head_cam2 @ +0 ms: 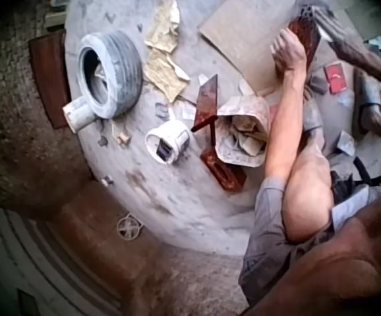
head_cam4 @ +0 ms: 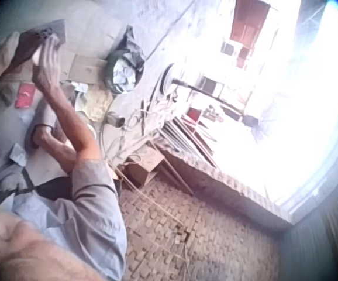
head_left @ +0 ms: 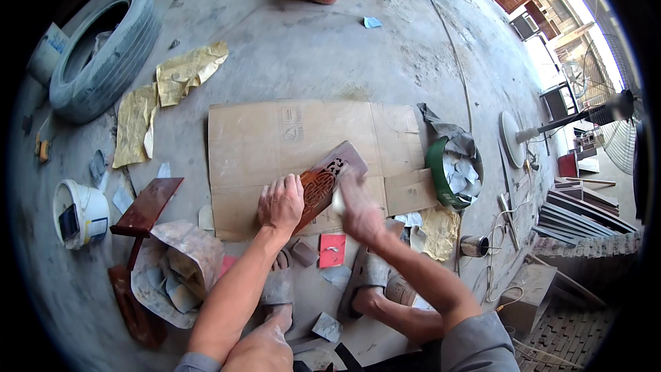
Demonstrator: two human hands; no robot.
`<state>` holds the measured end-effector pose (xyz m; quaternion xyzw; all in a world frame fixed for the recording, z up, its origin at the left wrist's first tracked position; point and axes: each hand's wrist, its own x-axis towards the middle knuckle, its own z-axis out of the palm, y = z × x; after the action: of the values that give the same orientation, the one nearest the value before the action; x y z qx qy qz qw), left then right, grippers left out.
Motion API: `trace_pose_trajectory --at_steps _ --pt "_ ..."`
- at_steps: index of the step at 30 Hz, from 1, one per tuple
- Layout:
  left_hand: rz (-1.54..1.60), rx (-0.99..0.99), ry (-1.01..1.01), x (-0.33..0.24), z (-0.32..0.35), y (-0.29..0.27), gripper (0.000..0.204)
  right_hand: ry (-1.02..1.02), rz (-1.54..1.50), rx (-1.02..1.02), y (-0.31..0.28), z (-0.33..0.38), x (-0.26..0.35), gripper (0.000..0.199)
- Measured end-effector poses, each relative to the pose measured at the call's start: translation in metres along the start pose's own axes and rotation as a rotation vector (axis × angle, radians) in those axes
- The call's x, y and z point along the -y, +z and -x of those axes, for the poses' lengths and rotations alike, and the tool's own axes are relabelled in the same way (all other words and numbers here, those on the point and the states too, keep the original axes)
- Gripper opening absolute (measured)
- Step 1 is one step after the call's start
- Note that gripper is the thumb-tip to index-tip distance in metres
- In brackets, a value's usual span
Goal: The person sits on the floor and applies a reddish-brown finish to a rectangular wooden piece using a brush. They then sand the same piece with sandpaper, smoothing the surface and edges.
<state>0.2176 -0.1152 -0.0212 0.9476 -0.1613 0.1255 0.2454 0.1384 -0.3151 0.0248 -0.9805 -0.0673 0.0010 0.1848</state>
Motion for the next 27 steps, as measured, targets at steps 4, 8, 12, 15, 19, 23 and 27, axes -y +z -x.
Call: trace_pose_trajectory --at_steps 4,8,12,15,19,23,27 --pt "0.004 -0.014 0.015 0.001 0.0 0.0 0.023 0.012 0.067 -0.138 0.011 0.002 0.012 0.071" --pt "0.0 0.011 0.003 -0.002 -0.002 0.0 0.024 -0.281 -0.035 0.056 0.015 0.029 0.041 0.074" --pt "0.002 0.033 0.023 -0.002 -0.003 -0.003 0.024 0.054 0.209 -0.178 0.001 -0.009 -0.021 0.072" --pt "-0.004 -0.001 0.019 0.001 0.002 -0.002 0.023 -0.119 0.011 -0.029 0.015 0.019 0.028 0.075" --pt "0.018 0.046 0.01 -0.001 -0.003 -0.002 0.023 -0.096 0.021 -0.018 0.01 0.014 0.001 0.079" --pt "0.034 0.023 0.01 0.003 0.001 0.003 0.022 0.021 0.054 -0.084 0.017 0.004 0.005 0.076" --pt "-0.009 0.006 0.013 0.0 0.001 0.0 0.023 -0.035 0.018 -0.101 0.009 0.002 0.013 0.072"
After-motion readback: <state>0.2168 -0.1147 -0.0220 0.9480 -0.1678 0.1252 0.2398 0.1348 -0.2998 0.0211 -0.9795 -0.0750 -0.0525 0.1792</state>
